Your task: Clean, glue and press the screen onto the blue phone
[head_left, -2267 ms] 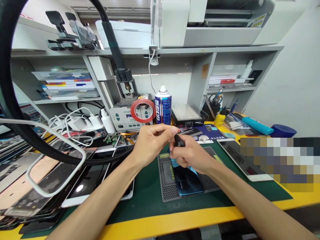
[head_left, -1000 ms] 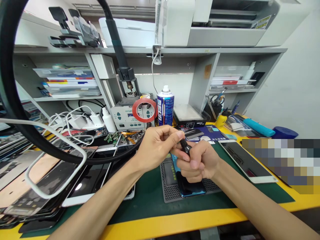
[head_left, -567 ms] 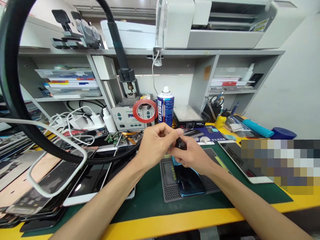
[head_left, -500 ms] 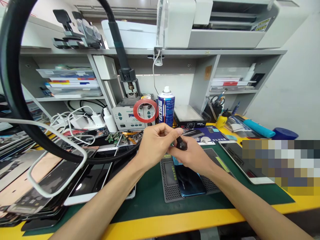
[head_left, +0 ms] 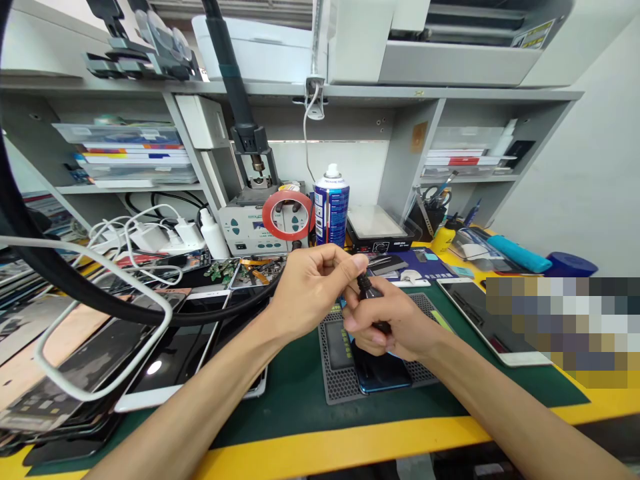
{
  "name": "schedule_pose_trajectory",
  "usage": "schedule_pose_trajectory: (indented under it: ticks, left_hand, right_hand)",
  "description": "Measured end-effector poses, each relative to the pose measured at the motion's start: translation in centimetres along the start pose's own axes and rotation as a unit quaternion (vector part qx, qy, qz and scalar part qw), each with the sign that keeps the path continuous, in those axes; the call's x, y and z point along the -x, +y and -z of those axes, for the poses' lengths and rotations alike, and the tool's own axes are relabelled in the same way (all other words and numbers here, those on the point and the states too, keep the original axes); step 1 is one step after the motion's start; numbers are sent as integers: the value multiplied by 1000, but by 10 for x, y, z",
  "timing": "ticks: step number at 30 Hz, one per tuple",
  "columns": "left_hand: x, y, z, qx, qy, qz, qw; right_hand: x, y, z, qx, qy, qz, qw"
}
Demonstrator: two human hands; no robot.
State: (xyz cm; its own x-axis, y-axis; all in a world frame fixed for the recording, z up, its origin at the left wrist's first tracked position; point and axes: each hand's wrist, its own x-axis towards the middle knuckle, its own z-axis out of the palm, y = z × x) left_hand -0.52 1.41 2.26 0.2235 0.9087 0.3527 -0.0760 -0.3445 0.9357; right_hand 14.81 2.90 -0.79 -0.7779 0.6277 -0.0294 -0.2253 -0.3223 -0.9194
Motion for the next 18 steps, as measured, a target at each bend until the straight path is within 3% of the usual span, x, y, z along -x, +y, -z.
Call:
schedule_pose_trajectory:
  ticks: [9, 18]
  left_hand:
    - [1, -7, 1, 6, -20, -2, 1000]
    - [4, -9, -1, -33, -16, -30, 999]
  right_hand:
    - [-4, 3, 9, -91, -96, -23, 991]
    - [-8, 5, 20, -177, -234, -75, 953]
